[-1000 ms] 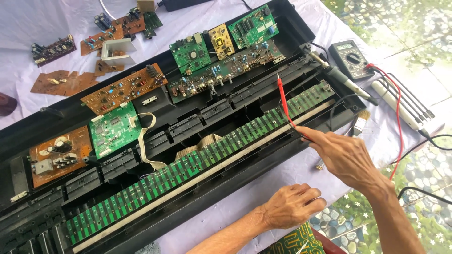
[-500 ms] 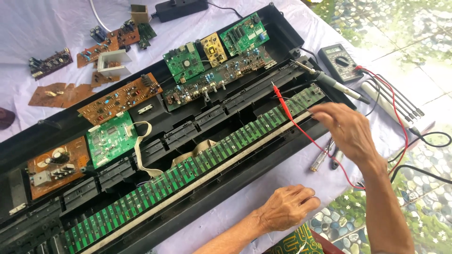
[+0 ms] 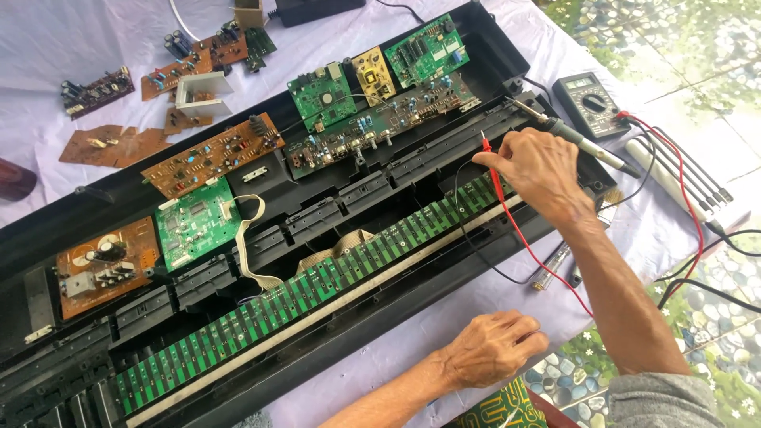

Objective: The person uses a multimeter to test various points on the circuit boards of a disassembled electronic device. They move the probes across different components and sections of the boards, checking for electrical continuity or voltage.

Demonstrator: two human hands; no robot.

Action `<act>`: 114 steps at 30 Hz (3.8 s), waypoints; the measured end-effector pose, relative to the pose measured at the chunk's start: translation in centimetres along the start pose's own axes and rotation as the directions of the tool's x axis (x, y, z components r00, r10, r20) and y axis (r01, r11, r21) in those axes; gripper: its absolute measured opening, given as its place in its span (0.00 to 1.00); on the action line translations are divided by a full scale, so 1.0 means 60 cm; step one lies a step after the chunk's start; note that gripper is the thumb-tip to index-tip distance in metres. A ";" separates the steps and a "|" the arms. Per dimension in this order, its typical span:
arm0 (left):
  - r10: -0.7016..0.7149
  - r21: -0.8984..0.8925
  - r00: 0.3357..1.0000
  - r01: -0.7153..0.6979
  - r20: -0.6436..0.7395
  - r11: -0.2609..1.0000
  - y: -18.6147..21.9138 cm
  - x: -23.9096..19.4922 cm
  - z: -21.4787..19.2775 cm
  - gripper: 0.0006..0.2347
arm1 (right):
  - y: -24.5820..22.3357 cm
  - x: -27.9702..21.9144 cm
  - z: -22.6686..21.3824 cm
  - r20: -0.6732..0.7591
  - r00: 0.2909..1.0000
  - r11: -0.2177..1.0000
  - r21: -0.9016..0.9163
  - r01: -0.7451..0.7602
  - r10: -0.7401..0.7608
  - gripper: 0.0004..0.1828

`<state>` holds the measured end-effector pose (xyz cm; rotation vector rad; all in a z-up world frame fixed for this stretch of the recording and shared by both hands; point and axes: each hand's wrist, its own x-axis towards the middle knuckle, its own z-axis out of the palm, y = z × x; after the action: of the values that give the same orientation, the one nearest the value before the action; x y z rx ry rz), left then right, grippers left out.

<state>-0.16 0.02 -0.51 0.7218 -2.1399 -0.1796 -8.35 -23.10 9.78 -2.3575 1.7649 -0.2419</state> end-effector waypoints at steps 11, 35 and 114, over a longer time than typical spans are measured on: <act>-0.009 -0.002 1.000 0.009 -0.003 1.000 -0.001 -0.005 0.006 0.10 | -0.010 -0.004 0.041 -0.058 0.996 0.990 0.120 0.072 -0.065 0.17; -0.016 0.009 1.000 0.016 0.014 1.000 -0.001 -0.006 0.007 0.08 | -0.020 -0.077 0.008 -0.115 0.922 0.847 0.366 0.385 -0.369 0.05; 0.122 -0.065 0.979 -0.134 -0.161 0.989 0.010 -0.002 -0.005 0.09 | -0.023 -0.118 0.048 0.552 0.821 -0.051 0.825 -0.563 -0.144 0.23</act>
<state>-0.12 0.62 -0.15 0.5350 -2.0102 -0.1293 -8.38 -15.75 7.21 -0.7933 0.9287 -0.5573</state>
